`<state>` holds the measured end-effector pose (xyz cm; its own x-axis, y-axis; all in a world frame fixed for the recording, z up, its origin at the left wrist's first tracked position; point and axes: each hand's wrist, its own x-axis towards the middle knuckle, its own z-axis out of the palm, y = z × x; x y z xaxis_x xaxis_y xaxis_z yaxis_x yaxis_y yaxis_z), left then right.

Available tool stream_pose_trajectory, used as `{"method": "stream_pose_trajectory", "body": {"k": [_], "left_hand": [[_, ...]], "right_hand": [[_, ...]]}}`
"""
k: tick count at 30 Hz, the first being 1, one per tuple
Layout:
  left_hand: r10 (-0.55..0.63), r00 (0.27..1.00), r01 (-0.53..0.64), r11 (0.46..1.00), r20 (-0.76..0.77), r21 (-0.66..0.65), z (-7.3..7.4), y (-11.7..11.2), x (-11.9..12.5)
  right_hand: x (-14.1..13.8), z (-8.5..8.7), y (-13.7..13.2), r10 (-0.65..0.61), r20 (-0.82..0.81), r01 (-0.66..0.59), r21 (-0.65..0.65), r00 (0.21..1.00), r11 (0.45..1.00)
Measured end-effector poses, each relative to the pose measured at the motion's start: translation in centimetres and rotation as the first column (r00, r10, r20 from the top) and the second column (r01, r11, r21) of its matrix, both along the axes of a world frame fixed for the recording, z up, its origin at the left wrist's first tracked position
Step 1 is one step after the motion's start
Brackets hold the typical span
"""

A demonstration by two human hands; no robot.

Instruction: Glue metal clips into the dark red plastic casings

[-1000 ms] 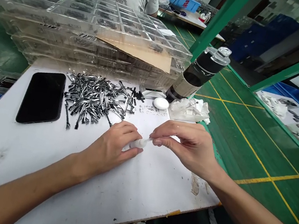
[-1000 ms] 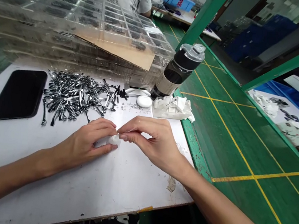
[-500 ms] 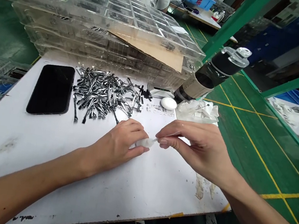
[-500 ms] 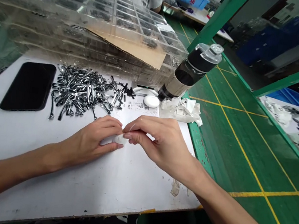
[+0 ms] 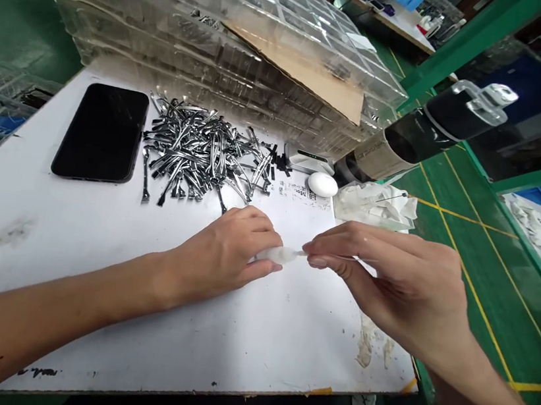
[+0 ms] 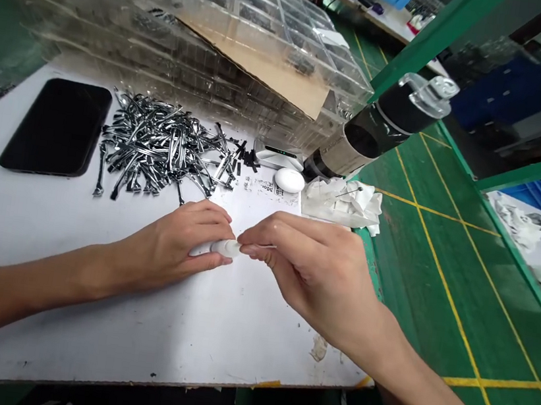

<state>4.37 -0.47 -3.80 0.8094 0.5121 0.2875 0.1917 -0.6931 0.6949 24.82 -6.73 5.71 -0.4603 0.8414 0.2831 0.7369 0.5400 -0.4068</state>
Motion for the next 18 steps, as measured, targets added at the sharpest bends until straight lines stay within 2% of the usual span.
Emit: {"method": "stream_pose_trajectory", "body": {"k": [5, 18], "left_hand": [[0.014, 1.0, -0.014, 1.0, 0.003, 0.027, -0.04, -0.05, -0.02], [0.018, 1.0, -0.018, 0.999, 0.004, 0.027, -0.03, -0.09, 0.06]], "right_hand": [[-0.76, 0.58, 0.01, -0.006, 0.09, 0.005, 0.014, 0.996, 1.0], [-0.77, -0.32, 0.02, -0.016, 0.036, 0.017, -0.018, 0.999, 1.0]]}}
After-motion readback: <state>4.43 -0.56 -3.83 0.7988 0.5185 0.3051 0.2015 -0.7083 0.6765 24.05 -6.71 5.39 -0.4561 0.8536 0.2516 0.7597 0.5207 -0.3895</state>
